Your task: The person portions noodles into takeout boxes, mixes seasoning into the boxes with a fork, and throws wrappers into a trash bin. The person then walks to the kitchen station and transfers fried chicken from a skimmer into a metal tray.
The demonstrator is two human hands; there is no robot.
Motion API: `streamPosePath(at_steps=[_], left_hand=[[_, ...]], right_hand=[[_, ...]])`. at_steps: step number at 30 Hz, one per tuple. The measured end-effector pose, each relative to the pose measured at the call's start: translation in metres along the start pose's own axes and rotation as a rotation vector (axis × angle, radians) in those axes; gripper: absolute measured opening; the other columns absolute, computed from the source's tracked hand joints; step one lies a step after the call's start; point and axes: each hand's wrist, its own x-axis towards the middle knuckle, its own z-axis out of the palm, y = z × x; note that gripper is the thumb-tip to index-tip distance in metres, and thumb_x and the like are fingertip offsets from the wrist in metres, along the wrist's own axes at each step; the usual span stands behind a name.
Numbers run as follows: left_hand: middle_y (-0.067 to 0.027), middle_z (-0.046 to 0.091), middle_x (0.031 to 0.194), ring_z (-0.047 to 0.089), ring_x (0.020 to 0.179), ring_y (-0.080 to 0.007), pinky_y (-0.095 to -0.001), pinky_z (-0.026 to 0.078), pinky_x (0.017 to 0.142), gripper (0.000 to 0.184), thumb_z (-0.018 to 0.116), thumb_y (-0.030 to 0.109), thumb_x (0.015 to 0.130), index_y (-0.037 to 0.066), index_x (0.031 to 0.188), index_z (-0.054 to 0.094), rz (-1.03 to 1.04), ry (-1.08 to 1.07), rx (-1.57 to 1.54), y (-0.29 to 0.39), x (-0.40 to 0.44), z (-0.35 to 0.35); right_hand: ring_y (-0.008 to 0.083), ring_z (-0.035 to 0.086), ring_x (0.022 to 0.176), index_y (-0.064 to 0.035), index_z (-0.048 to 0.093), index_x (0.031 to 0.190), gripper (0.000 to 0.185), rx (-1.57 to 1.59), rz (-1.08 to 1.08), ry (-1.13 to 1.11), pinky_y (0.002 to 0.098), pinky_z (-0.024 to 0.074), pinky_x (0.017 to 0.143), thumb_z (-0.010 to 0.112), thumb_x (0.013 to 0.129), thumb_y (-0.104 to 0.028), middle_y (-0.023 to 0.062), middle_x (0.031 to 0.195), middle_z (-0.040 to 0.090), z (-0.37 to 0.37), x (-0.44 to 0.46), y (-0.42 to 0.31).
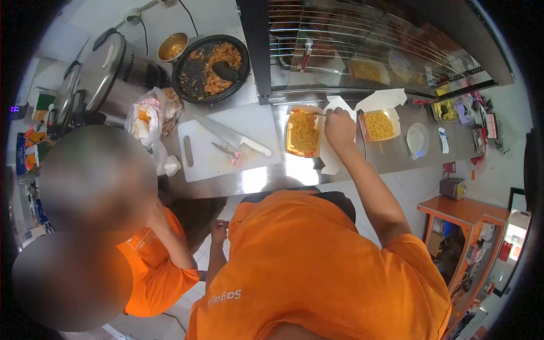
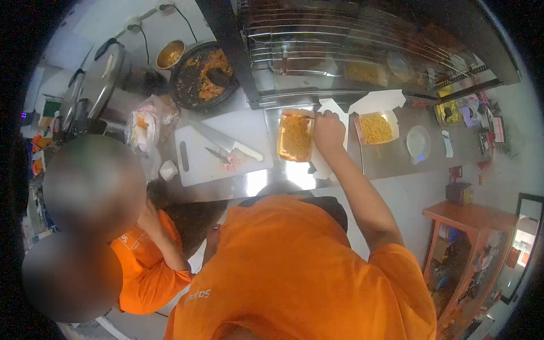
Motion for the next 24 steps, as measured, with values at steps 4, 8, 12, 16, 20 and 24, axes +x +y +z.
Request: streamPosePath(at_steps=[4,8,12,16,20,24], left_hand=[[-0.0048,0.063,0.080,0.054,0.057,-0.0127,-0.0288,0.042,0.043,0.023,0.073,0.023,0.087,0.008,0.101,0.060,-0.033,-0.036,-0.091,-0.010,0.001,0.003],[-0.0029,0.062,0.080,0.052,0.056,-0.0118,-0.0285,0.042,0.043,0.020,0.074,0.024,0.087,0.010,0.096,0.062,0.050,-0.045,-0.335,-0.048,0.023,0.007],[-0.0033,0.064,0.080,0.055,0.061,-0.0113,-0.0293,0.046,0.047,0.023,0.075,0.026,0.087,0.009,0.098,0.063,0.068,0.032,-0.098,-0.026,-0.005,0.002],[-0.0042,0.067,0.079,0.057,0.061,-0.0113,-0.0298,0.047,0.052,0.027,0.076,0.027,0.086,0.007,0.099,0.063,0.018,0.099,-0.132,-0.045,-0.019,-0.003],[-0.0048,0.069,0.077,0.058,0.060,-0.0116,-0.0303,0.048,0.054,0.029,0.078,0.027,0.085,0.006,0.099,0.063,-0.044,0.163,-0.220,-0.083,-0.028,-0.004],[-0.0041,0.067,0.075,0.055,0.055,-0.0115,-0.0297,0.046,0.048,0.030,0.077,0.027,0.085,0.006,0.099,0.061,-0.180,0.182,-0.332,-0.083,-0.051,-0.011]], right_hand=[[0.0324,0.071,0.085,-0.0056,0.074,0.088,0.016,-0.115,-0.029,-0.025,0.0413,0.0599,0.072,0.060,0.087,-0.013,0.0143,0.088,0.071,0.014,-0.008,0.011],[0.0331,0.072,0.078,-0.0027,0.075,0.087,0.019,0.115,0.164,-0.087,0.0425,0.0579,0.072,0.062,0.088,-0.017,0.0169,0.081,0.072,-0.036,-0.015,0.017],[0.0301,0.073,0.074,-0.0010,0.075,0.088,0.020,0.508,0.112,-0.143,0.0384,0.0549,0.070,0.067,0.088,-0.019,0.0168,0.078,0.073,-0.045,-0.019,-0.020],[0.0337,0.072,0.082,-0.0019,0.076,0.095,0.023,0.846,-0.030,-0.358,0.0414,0.0550,0.078,0.068,0.087,-0.022,0.0199,0.090,0.074,-0.005,-0.003,-0.100],[0.0313,0.073,0.089,-0.0010,0.075,0.101,0.024,0.872,-0.250,-0.282,0.0389,0.0557,0.083,0.067,0.088,-0.019,0.0198,0.097,0.075,0.014,0.026,-0.209],[0.0240,0.072,0.085,0.0013,0.074,0.104,0.025,0.914,-0.260,-0.382,0.0348,0.0547,0.079,0.070,0.086,-0.015,0.0160,0.092,0.075,0.026,0.054,-0.286]])
